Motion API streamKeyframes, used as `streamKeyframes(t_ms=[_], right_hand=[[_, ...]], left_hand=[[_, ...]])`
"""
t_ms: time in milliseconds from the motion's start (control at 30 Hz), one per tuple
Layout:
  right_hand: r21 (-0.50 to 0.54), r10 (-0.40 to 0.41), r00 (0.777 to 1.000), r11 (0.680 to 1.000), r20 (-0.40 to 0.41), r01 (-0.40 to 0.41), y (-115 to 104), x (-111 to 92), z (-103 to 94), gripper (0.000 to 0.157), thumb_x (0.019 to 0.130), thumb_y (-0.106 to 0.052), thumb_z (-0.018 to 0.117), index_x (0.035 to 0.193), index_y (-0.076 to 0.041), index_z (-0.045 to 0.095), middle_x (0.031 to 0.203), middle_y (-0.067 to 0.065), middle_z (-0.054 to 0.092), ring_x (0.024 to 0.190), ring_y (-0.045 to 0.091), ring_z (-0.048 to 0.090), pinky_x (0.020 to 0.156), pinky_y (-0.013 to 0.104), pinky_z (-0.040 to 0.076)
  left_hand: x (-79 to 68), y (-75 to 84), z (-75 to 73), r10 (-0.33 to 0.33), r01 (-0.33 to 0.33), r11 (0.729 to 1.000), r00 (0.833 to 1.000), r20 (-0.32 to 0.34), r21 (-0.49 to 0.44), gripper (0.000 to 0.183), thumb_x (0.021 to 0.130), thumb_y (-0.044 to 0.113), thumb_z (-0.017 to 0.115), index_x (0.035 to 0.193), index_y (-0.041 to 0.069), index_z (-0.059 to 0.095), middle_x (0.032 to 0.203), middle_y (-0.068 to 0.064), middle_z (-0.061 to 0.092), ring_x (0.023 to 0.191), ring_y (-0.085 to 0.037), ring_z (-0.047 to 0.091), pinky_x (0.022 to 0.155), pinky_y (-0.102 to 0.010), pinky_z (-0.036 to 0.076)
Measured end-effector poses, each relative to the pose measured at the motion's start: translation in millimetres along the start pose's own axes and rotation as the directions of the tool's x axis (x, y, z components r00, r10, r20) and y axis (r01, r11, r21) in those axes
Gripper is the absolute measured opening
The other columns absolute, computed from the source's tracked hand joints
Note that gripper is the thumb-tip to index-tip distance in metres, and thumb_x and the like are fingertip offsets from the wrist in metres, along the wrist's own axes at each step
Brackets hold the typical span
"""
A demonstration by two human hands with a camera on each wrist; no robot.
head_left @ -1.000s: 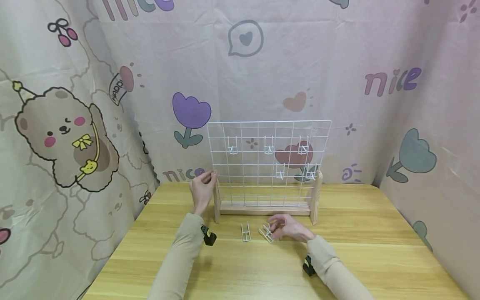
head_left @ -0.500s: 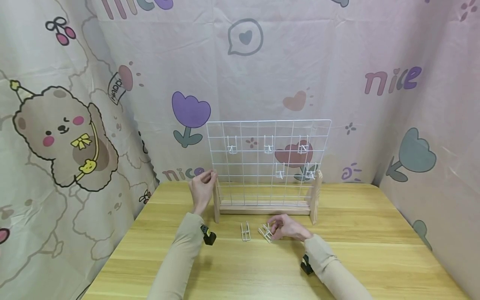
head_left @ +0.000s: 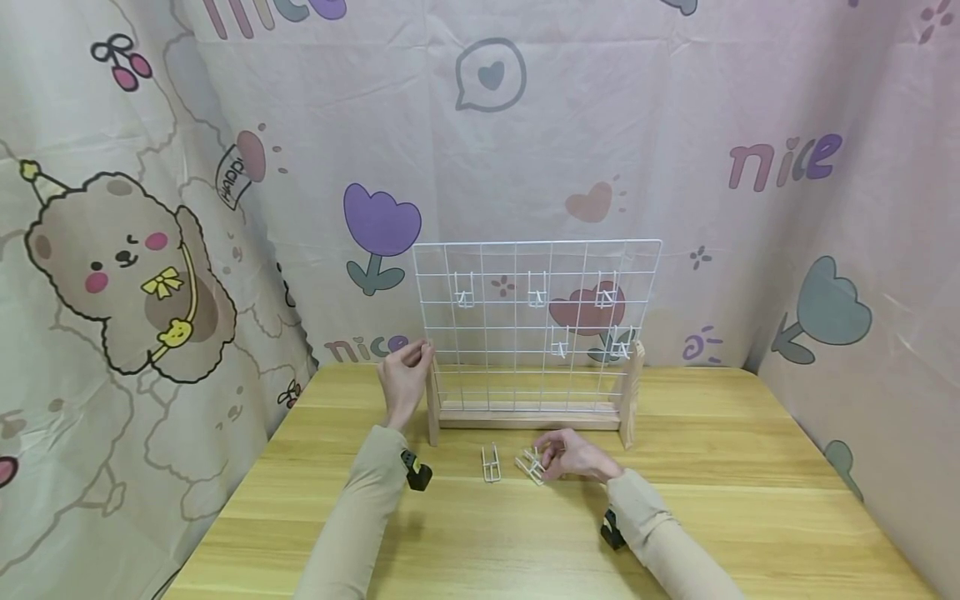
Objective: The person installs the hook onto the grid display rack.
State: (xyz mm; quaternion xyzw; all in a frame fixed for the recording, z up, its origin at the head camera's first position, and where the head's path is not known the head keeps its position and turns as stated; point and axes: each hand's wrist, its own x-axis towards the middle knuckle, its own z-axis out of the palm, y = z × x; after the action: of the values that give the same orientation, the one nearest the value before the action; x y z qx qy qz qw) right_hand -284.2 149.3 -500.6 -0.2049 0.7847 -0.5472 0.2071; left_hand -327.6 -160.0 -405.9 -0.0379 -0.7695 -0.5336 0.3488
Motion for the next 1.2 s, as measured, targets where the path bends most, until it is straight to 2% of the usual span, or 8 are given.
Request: streamKeyframes(t_ms=[267, 600, 1033, 1200], right_hand=[[0.017, -0.009, 1.0, 1.0, -0.001, 0.009, 0.0, -1.2, 1.0, 0.053, 0.071, 0.017, 0.072, 0.122, 0.017, 0.056, 0.087, 0.021, 0.068, 0.074, 0.012, 0.061, 0.065, 0.017, 0.055], [0.056, 0.013, 1.0, 0.998, 0.008, -0.013, -1.1, -3.0, 0.5, 0.051, 0.073, 0.017, 0.071, 0.122, 0.017, 0.055, 0.086, 0.011, 0.068, 0.075, 0.012, 0.064, 0.069, 0.02, 0.058], [0.012, -0.001, 1.0, 1.0, 0.009, 0.001, -3.6, -3.5, 1.5, 0.045, 0.073, 0.016, 0.073, 0.116, 0.017, 0.061, 0.087, 0.022, 0.068, 0.072, 0.01, 0.062, 0.066, 0.018, 0.056], [-0.008, -0.007, 1.0, 1.0, 0.014, 0.007, -2.9, -3.5, 0.5, 0.036, 0.073, 0.016, 0.074, 0.107, 0.016, 0.065, 0.083, 0.016, 0.068, 0.07, 0.009, 0.06, 0.062, 0.015, 0.052]], left_hand=[[0.3, -0.2, 0.1, -0.003, 0.003, 1.0, 1.0, 0.002, 0.004, 0.024, 0.091, 0.01, 0.073, 0.111, -0.003, 0.074, 0.106, -0.022, 0.075, 0.094, -0.034, 0.077, 0.08, -0.039, 0.062], [0.1, 1.3, 0.4, -0.007, 0.007, 1.0, 1.0, 0.002, -0.006, 0.025, 0.091, 0.01, 0.074, 0.112, -0.003, 0.074, 0.107, -0.022, 0.075, 0.094, -0.035, 0.077, 0.079, -0.035, 0.062], [0.3, 0.7, -0.2, -0.007, 0.007, 1.0, 1.0, -0.002, -0.004, 0.025, 0.091, 0.011, 0.075, 0.111, -0.003, 0.074, 0.107, -0.022, 0.075, 0.094, -0.034, 0.076, 0.08, -0.039, 0.062], [-0.1, 0.9, -0.4, 0.001, -0.001, 1.0, 1.0, -0.001, 0.003, 0.025, 0.09, 0.011, 0.075, 0.111, -0.003, 0.074, 0.107, -0.022, 0.075, 0.094, -0.034, 0.076, 0.081, -0.041, 0.062]])
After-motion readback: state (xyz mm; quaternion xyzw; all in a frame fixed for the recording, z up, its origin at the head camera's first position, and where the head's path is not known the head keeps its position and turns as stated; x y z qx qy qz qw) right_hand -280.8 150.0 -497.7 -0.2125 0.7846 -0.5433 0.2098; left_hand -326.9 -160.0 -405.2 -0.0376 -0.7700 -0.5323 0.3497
